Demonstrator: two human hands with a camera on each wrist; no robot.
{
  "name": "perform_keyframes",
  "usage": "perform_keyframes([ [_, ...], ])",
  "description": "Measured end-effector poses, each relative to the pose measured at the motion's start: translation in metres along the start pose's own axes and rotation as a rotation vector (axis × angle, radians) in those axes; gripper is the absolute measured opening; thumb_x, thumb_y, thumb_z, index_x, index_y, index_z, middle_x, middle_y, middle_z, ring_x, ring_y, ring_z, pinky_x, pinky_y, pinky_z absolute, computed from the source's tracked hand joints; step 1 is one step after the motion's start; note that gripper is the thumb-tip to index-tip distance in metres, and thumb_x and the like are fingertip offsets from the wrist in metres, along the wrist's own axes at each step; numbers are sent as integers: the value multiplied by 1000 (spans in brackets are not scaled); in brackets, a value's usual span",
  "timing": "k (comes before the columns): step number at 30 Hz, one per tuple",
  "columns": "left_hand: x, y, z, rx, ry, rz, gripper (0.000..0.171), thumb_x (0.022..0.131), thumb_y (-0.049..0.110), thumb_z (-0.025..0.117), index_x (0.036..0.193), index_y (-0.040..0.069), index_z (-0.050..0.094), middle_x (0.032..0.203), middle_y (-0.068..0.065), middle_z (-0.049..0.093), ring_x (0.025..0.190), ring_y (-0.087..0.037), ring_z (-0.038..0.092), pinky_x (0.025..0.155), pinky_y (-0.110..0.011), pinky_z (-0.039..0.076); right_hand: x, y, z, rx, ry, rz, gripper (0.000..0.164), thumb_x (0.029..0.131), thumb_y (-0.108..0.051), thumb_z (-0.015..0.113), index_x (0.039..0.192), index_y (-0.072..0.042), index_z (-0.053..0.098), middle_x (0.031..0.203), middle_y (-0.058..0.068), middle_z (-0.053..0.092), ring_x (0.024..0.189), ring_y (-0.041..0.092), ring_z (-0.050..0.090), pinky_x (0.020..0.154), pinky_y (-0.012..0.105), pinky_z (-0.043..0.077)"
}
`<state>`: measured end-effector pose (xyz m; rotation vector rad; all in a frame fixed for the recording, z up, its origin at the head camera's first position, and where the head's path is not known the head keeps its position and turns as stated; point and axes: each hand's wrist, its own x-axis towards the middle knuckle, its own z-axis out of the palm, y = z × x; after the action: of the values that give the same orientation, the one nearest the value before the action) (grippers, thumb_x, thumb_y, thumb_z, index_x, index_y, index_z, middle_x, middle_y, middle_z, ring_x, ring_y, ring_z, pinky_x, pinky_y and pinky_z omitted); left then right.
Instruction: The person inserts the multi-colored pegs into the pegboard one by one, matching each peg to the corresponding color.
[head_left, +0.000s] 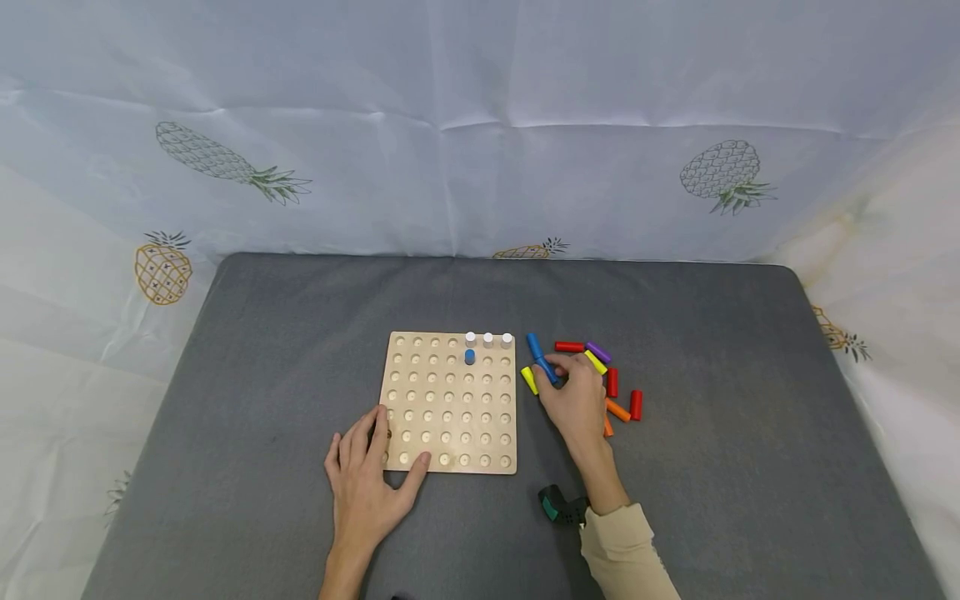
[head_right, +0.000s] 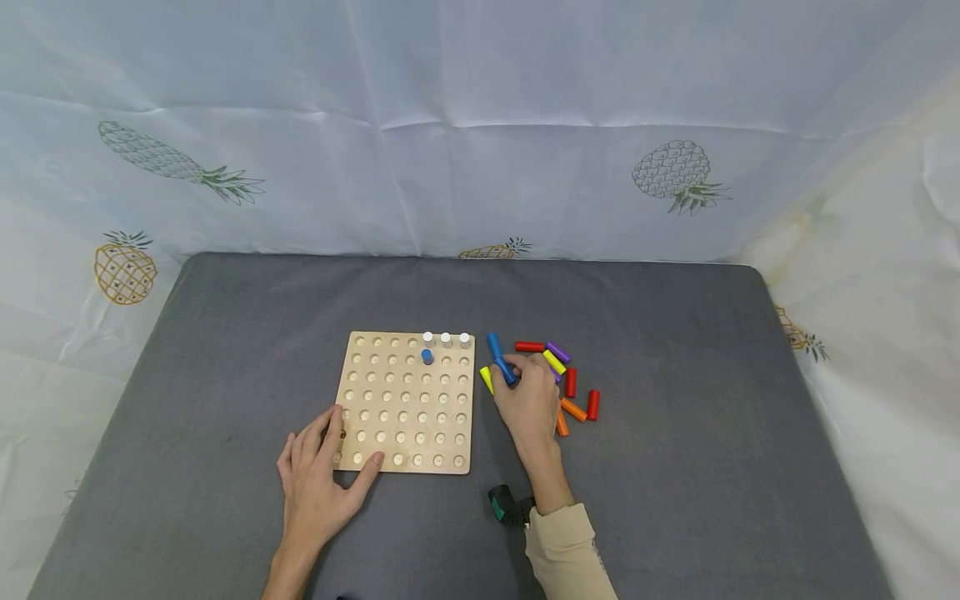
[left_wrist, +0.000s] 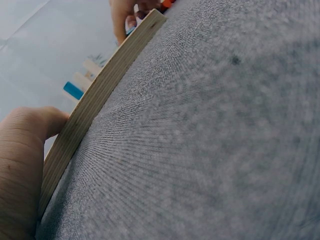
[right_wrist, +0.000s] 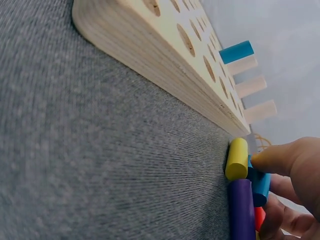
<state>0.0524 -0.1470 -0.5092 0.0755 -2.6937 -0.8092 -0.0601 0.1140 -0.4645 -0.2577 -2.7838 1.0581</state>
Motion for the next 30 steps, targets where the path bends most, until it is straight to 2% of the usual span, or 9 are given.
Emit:
perform_keyframes([
  [11, 1, 1, -1, -1, -1, 3, 89, 77, 40, 81, 148, -3, 50, 147, -23, 53, 135, -42, 44, 113, -72, 18, 0, -9, -6, 59, -9, -15, 26, 88, -22, 80, 106, -4, 78, 88, 14, 66, 59, 17, 51, 54, 22, 37],
  [20, 1, 1, -1, 0, -3, -1, 90, 77, 41, 81, 148, -4, 50, 147, -23, 53, 135, -42, 44, 114, -72, 18, -2, -14, -6, 74, -2, -30, 27, 87, -22, 82, 107, -4, 76, 89, 15, 69, 60, 20, 58, 56, 23, 42],
  [30, 1, 1, -1, 9, -9, -2, 90, 77, 42, 81, 148, -3, 49, 147, -22, 53, 136, -40, 43, 114, -71, 18, -3, -16, -3, 179, -10, -67, 25, 88, -17, 80, 107, -3, 75, 92, 16, 73, 58, 15, 60, 53, 20, 46],
])
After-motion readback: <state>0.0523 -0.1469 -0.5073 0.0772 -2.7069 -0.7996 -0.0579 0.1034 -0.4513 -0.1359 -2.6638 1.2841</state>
